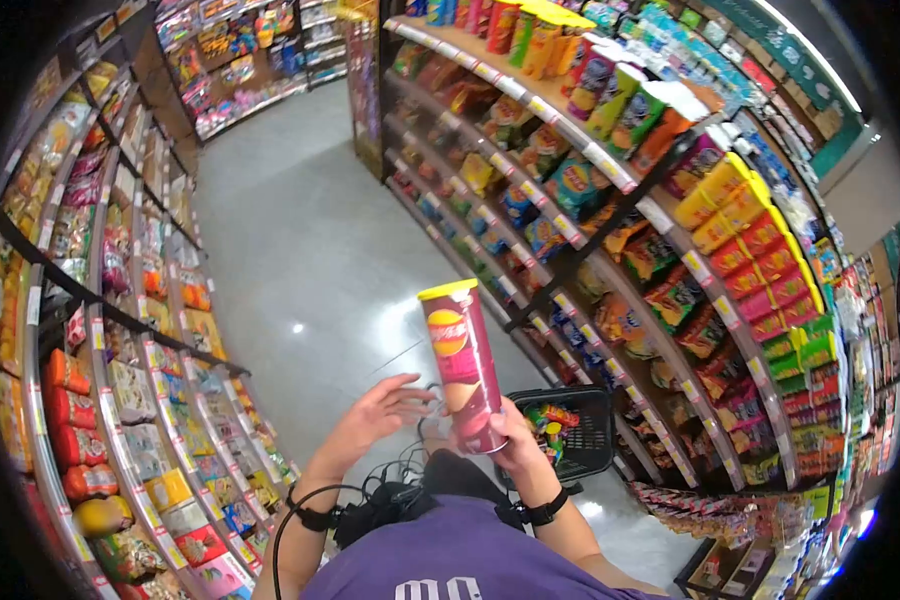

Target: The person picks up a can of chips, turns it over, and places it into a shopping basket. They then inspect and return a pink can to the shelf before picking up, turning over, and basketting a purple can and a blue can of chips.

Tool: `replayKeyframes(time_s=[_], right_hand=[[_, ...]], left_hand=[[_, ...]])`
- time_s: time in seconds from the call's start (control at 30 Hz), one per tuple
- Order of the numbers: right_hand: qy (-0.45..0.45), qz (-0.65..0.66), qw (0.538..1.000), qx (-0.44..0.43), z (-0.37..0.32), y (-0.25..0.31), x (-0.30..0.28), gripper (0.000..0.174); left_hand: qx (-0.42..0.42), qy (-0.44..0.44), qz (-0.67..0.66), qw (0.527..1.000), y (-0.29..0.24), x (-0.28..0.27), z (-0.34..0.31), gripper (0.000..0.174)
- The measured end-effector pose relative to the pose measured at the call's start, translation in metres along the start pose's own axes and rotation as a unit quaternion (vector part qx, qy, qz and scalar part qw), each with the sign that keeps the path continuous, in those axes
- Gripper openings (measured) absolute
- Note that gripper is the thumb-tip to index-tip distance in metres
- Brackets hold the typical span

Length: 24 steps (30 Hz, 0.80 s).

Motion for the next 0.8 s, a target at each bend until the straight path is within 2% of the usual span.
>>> replayKeyframes(time_s=[0.1, 0.13, 0.27, 0.4, 0.43, 0.53, 0.57, 0.67, 0.7, 0.8], right_hand=[[0.062, 0.099, 0.993, 0.011, 0.040, 0.000, 0.000, 0.082], [0.067, 0.093, 0.993, -0.002, 0.056, 0.002, -0.001, 0.087], [0.074, 0.076, 0.994, 0.024, 0.110, 0.025, -0.010, 0.082], [0.100, 0.075, 0.990, 0.067, 0.154, 0.062, -0.010, 0.077], [0.110, 0.064, 0.990, 0.068, 0.168, 0.070, -0.011, 0.077], [0.154, 0.070, 0.981, 0.096, 0.206, 0.083, -0.021, 0.080], [0.214, 0.069, 0.967, 0.118, 0.220, 0.087, -0.021, 0.081], [0.203, 0.014, 0.972, 0.119, 0.250, 0.102, -0.018, 0.079], [0.208, -0.006, 0.970, 0.125, 0.261, 0.102, -0.023, 0.075], [0.172, -0.096, 0.977, 0.086, 0.289, 0.113, -0.026, 0.076]], left_hand=[[0.005, -0.008, 0.023, 1.000, -0.007, -0.017, 0.035, 0.077], [0.014, -0.011, 0.030, 0.999, -0.007, -0.024, 0.047, 0.077], [0.014, -0.038, 0.025, 0.999, -0.010, -0.055, 0.092, 0.078], [0.009, -0.043, 0.030, 0.999, -0.044, -0.069, 0.144, 0.082], [-0.019, -0.048, 0.019, 0.998, -0.048, -0.075, 0.153, 0.084], [0.018, -0.041, 0.022, 0.999, -0.048, -0.099, 0.183, 0.084], [-0.019, -0.056, 0.017, 0.998, -0.051, -0.106, 0.188, 0.084], [-0.029, -0.099, 0.008, 0.995, -0.065, -0.123, 0.212, 0.083], [-0.009, -0.106, 0.016, 0.994, -0.073, -0.128, 0.222, 0.083], [0.043, -0.113, 0.029, 0.992, -0.094, -0.144, 0.253, 0.085]])
Point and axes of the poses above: each hand's wrist, its own z-axis towards the middle knuckle, its own x-axis out of the palm, y = z × x, the point moved 4 cm from there along z, towards the middle knuckle, and after that the axes turned 5 degrees about z, right-handed, at the moved point
